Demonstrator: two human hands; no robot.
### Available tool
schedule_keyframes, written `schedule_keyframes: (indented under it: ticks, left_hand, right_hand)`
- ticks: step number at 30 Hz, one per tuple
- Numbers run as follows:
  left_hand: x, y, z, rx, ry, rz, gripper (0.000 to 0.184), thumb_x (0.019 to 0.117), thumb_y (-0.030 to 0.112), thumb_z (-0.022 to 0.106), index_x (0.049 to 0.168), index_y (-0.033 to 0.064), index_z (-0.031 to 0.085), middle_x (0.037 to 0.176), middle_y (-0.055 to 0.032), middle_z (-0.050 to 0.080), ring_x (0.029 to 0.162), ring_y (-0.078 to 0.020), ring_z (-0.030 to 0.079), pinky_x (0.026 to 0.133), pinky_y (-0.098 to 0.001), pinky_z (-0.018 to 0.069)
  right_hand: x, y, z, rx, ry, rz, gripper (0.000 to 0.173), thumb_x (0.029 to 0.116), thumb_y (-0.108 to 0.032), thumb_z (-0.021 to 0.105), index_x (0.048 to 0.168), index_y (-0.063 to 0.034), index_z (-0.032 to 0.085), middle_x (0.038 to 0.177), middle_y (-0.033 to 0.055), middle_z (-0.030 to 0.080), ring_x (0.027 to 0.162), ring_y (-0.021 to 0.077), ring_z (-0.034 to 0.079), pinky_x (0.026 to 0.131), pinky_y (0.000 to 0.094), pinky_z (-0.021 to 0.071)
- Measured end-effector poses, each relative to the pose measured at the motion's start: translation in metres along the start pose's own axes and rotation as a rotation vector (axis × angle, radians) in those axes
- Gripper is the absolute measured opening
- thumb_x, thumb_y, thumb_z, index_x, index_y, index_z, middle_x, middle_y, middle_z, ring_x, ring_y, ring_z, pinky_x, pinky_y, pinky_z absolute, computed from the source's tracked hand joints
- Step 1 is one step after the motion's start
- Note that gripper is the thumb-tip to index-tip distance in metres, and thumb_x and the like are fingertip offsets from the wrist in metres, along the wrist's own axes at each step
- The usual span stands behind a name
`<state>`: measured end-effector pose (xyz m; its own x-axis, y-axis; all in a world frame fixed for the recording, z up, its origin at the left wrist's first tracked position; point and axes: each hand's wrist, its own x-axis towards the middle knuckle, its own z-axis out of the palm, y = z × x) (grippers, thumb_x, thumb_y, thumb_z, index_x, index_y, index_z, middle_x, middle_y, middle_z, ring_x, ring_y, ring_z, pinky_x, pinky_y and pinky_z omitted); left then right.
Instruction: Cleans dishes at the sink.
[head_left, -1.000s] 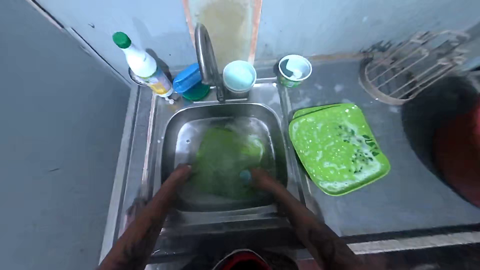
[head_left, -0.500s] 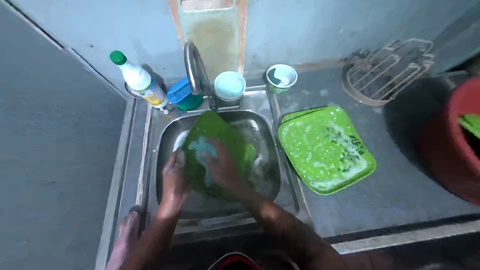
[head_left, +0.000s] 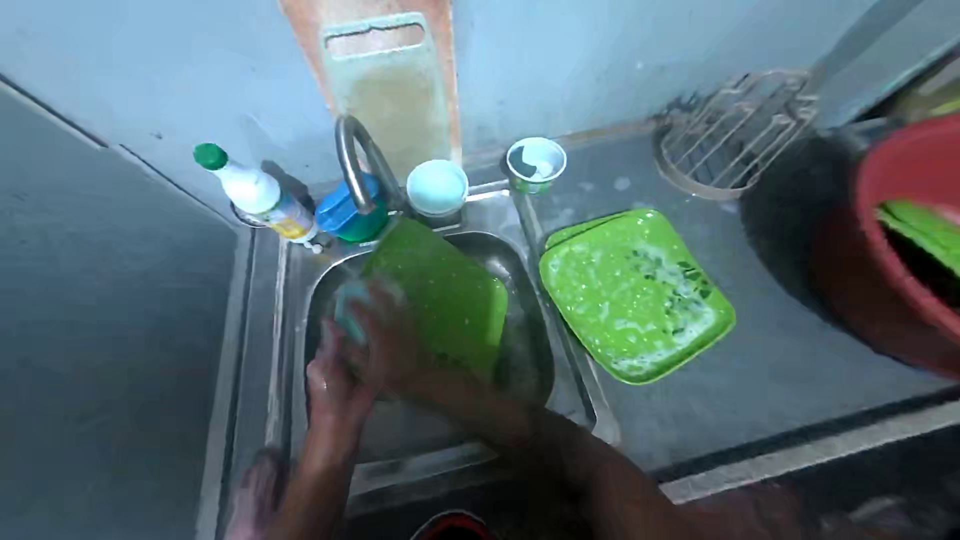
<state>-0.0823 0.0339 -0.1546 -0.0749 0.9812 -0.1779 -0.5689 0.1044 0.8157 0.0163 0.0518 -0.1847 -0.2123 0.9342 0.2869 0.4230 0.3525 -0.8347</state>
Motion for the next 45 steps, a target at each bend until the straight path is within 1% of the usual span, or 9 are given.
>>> schedule_keyframes:
  ticks: [3,7,10,15,22,29,33,37,45]
  left_hand:
    - [0.01,0.01,-0.013,0.048,0.056,0.078,0.045,0.1132,0.032,0.019,0.149,0.0145,0.04,0.119,-0.0008,0.069,0.103,-0.0119,0.07,0.086,-0.0359,0.0618]
    - [0.005,0.014,-0.029,-0.026,-0.049,0.025,0.04,0.1115,0.032,0.027,0.141,0.0133,0.047,0.118,-0.0034,0.071,0.106,-0.0166,0.07,0.088,-0.0397,0.0623]
    - [0.003,-0.004,-0.017,-0.016,-0.101,-0.097,0.044,0.1117,0.031,0.025,0.143,0.0113,0.048,0.118,-0.0058,0.071,0.106,-0.0165,0.071,0.087,-0.0385,0.0622]
    - [0.012,0.004,-0.013,-0.003,-0.065,0.014,0.044,0.1129,0.033,0.022,0.142,0.0116,0.047,0.115,-0.0023,0.071,0.103,-0.0124,0.071,0.087,-0.0348,0.0621]
    - [0.008,0.007,-0.015,-0.016,-0.078,-0.035,0.045,0.112,0.032,0.022,0.142,0.0128,0.049,0.116,-0.0033,0.072,0.104,-0.0145,0.071,0.087,-0.037,0.0626]
    - [0.021,0.023,-0.033,-0.03,-0.121,0.106,0.041,0.1105,0.033,0.03,0.14,0.0111,0.048,0.117,-0.0045,0.071,0.106,-0.0159,0.07,0.089,-0.0388,0.0615]
    - [0.007,0.028,-0.037,-0.037,-0.128,0.064,0.039,0.1078,0.034,0.04,0.138,0.0116,0.051,0.116,-0.0057,0.072,0.105,-0.0175,0.071,0.086,-0.0395,0.0628]
    - [0.001,-0.001,-0.015,-0.017,-0.09,-0.11,0.042,0.112,0.031,0.027,0.138,0.0094,0.053,0.115,-0.0061,0.072,0.103,-0.0164,0.072,0.086,-0.0381,0.0629]
    - [0.012,0.025,-0.042,0.001,0.084,-0.063,0.043,0.1124,0.031,0.019,0.131,0.0136,0.054,0.107,-0.0021,0.073,0.096,-0.0148,0.073,0.079,-0.0381,0.0638]
  right_hand:
    - [-0.04,0.033,-0.026,-0.065,-0.219,-0.174,0.045,0.0981,-0.03,0.065,0.14,-0.0126,0.065,0.155,0.0214,0.048,0.148,0.0426,0.038,0.121,0.0622,0.0293]
    - [-0.014,0.094,-0.069,-0.391,-0.102,0.079,0.059,0.1011,-0.045,0.058,0.152,-0.0165,0.051,0.162,0.0271,0.033,0.15,0.049,0.029,0.117,0.0665,0.0305]
    - [0.019,0.069,-0.047,-0.394,0.067,0.056,0.061,0.1007,-0.04,0.06,0.152,-0.0079,0.049,0.163,0.0258,0.032,0.152,0.0443,0.029,0.121,0.0607,0.03]
    - [-0.032,0.029,-0.023,-0.224,-0.175,-0.326,0.05,0.0991,-0.029,0.064,0.144,-0.0078,0.06,0.155,0.0199,0.048,0.147,0.0394,0.041,0.121,0.058,0.033]
    - [0.016,0.073,-0.054,-0.492,0.099,-0.088,0.062,0.0996,-0.039,0.062,0.15,-0.005,0.05,0.16,0.0251,0.039,0.15,0.0468,0.032,0.119,0.0628,0.0323]
    - [-0.047,0.043,-0.051,-0.298,-0.283,-0.251,0.049,0.1019,-0.031,0.06,0.146,-0.009,0.058,0.156,0.0154,0.05,0.148,0.037,0.041,0.121,0.0582,0.0321]
    - [-0.014,0.088,-0.084,-0.522,-0.116,0.078,0.057,0.1064,-0.038,0.051,0.155,-0.008,0.045,0.164,0.019,0.035,0.153,0.0406,0.029,0.122,0.0615,0.0261]
    - [0.025,0.063,-0.04,-0.457,0.095,-0.04,0.062,0.1008,-0.035,0.061,0.15,0.0007,0.049,0.16,0.0251,0.039,0.151,0.0427,0.033,0.123,0.0579,0.029]
    - [-0.074,0.014,-0.062,-0.273,-0.531,-0.183,0.066,0.0862,-0.025,0.081,0.146,-0.008,0.056,0.157,0.0197,0.045,0.147,0.0401,0.04,0.119,0.0606,0.0332]
